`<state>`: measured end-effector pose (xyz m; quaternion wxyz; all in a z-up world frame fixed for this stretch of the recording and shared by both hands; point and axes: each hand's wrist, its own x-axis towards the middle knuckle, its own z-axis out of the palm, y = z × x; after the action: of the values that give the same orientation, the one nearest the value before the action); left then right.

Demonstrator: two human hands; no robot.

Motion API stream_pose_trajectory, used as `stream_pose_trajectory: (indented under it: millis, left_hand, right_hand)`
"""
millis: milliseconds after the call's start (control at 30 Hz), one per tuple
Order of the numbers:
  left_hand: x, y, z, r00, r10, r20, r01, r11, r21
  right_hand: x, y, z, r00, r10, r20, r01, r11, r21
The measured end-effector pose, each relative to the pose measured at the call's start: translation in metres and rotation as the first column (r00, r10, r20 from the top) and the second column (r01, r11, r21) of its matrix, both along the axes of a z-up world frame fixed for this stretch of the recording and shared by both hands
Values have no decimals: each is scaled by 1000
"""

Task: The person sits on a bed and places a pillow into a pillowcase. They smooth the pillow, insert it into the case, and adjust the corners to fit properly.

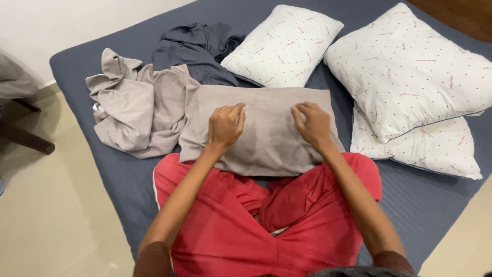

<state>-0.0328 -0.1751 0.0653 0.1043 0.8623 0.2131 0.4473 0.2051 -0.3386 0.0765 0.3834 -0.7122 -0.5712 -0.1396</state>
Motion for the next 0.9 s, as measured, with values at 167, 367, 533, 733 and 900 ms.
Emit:
stream_pose_trajectory:
  millis: [167,367,533,733,900]
  left_hand:
    - [93,36,-60,967,92,-238,-101,994,-29]
    - [89,80,-93,843,218,-492,-321,937,-136]
    - [84,95,-85,786,265,-558,-427,886,-180]
    - [43,129,-97,745,328,-581,-553,790,-263]
    - [-14,132,-120,816,352,-459,-534,764,-362]
  right_hand:
    - [-37,105,-67,989,113,-98,-128,979,-160]
    - [6,129,-102,995,-62,78,89,909,-407]
    - [43,125,-100,973,-228,-16,192,854,-483]
    - [93,81,-97,893,-441,-93,285,711,-643]
    - [119,28,-93,695,-641,-325,230,627,-744]
